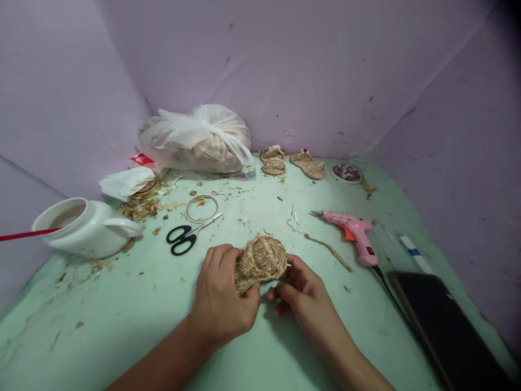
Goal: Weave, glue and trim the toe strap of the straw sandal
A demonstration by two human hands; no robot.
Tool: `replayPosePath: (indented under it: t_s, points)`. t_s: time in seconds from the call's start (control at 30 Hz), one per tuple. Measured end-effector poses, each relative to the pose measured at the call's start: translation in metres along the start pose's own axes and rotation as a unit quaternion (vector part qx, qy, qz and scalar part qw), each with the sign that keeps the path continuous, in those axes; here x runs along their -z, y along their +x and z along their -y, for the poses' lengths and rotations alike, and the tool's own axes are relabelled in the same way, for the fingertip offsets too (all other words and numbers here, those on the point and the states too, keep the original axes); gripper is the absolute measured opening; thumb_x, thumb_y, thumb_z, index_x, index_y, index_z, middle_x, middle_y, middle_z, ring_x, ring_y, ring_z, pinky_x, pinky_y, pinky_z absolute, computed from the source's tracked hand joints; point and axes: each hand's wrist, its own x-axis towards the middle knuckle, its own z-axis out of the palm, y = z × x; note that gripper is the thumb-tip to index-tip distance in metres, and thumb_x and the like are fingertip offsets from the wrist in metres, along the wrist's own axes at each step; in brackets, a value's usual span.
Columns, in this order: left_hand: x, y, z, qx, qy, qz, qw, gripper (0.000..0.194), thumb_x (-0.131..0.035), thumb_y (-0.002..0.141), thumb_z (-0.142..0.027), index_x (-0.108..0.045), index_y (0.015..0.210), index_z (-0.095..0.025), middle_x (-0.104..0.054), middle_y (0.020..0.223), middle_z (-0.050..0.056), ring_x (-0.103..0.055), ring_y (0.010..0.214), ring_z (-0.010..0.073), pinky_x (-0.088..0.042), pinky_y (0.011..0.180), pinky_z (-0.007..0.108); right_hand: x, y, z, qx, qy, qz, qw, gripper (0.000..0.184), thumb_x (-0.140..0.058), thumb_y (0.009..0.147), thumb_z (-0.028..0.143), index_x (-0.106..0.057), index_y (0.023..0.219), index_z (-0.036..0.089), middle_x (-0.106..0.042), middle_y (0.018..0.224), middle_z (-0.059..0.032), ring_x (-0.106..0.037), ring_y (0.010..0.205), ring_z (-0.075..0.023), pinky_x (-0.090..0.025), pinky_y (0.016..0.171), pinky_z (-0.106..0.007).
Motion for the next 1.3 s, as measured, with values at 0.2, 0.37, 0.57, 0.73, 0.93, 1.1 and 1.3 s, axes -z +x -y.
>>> replayPosePath:
  t_s: [0.2,0.37,0.57,0.73,0.93,1.1,1.3]
  points:
    - [0.001,0.0,0.001,0.003,-0.001,-0.003,1.0,0.034,-0.057,0.065,-0.019,-0.047,0.097,-0.014,-0.051,0.093,0.011,-0.048,0.09,0.0253,-0.043,0.08,0.041,0.002,0.001,-0.014,0.061,-0.107,-0.019,0.992,0.056,-0.047,0.064,0.015,-0.051,0.119,0.02,-0.061,0.101,-0.0078,-0.057,0.051,-0.0118,-0.042,0.035,-0.021]
    - [0.002,0.002,0.001,0.005,0.033,-0.014,0.999,0.031,-0.057,0.065,-0.02,-0.047,0.094,-0.015,-0.051,0.091,0.011,-0.048,0.088,0.0258,-0.043,0.079,0.042,0.018,0.001,-0.015,0.242,-0.316,-0.151,0.905,0.045,-0.046,0.073,0.014,-0.053,0.117,0.021,-0.056,0.111,-0.0103,-0.059,0.076,-0.0187,-0.05,0.068,-0.036]
    - [-0.001,-0.001,-0.007,0.019,0.085,-0.012,0.996,0.031,-0.056,0.065,-0.018,-0.049,0.095,-0.014,-0.053,0.092,0.012,-0.048,0.089,0.028,-0.045,0.078,0.044,0.004,-0.013,0.001,0.459,-0.482,-0.184,0.724,0.042,-0.04,0.084,0.016,-0.044,0.125,0.02,-0.038,0.133,-0.0147,-0.035,0.122,-0.0296,-0.03,0.097,-0.054]
    - [-0.001,-0.005,-0.01,0.015,0.078,-0.026,0.996,0.034,-0.054,0.06,-0.013,-0.049,0.094,-0.014,-0.054,0.094,0.013,-0.049,0.09,0.0288,-0.046,0.078,0.045,-0.013,-0.015,-0.008,0.489,-0.543,-0.122,0.672,0.034,-0.044,0.087,0.021,-0.051,0.12,0.024,-0.03,0.141,-0.0143,-0.028,0.128,-0.0342,-0.02,0.1,-0.06]
    - [0.0,-0.006,-0.01,0.002,0.072,-0.031,0.997,0.034,-0.056,0.065,-0.017,-0.048,0.097,-0.014,-0.053,0.095,0.012,-0.049,0.092,0.0284,-0.045,0.081,0.045,-0.005,-0.004,-0.008,0.49,-0.505,-0.142,0.696,0.04,-0.043,0.086,0.013,-0.046,0.125,0.022,-0.038,0.138,-0.0163,-0.037,0.124,-0.0299,-0.03,0.097,-0.056]
    - [-0.001,-0.006,-0.01,-0.008,0.068,-0.03,0.997,0.034,-0.056,0.065,-0.017,-0.048,0.098,-0.013,-0.053,0.095,0.013,-0.049,0.092,0.029,-0.045,0.08,0.046,-0.002,-0.001,-0.012,0.473,-0.489,-0.119,0.723,0.046,-0.044,0.086,0.013,-0.038,0.13,0.02,-0.056,0.125,-0.0126,-0.044,0.122,-0.0247,-0.028,0.102,-0.053]
    - [-0.002,-0.007,-0.01,-0.014,0.068,-0.025,0.997,0.036,-0.057,0.065,-0.017,-0.047,0.1,-0.012,-0.053,0.096,0.014,-0.049,0.092,0.0296,-0.045,0.08,0.047,-0.002,-0.002,-0.014,0.477,-0.484,-0.122,0.723,0.039,-0.042,0.085,0.011,-0.046,0.123,0.018,-0.058,0.123,-0.0126,-0.047,0.12,-0.0234,-0.029,0.102,-0.051]
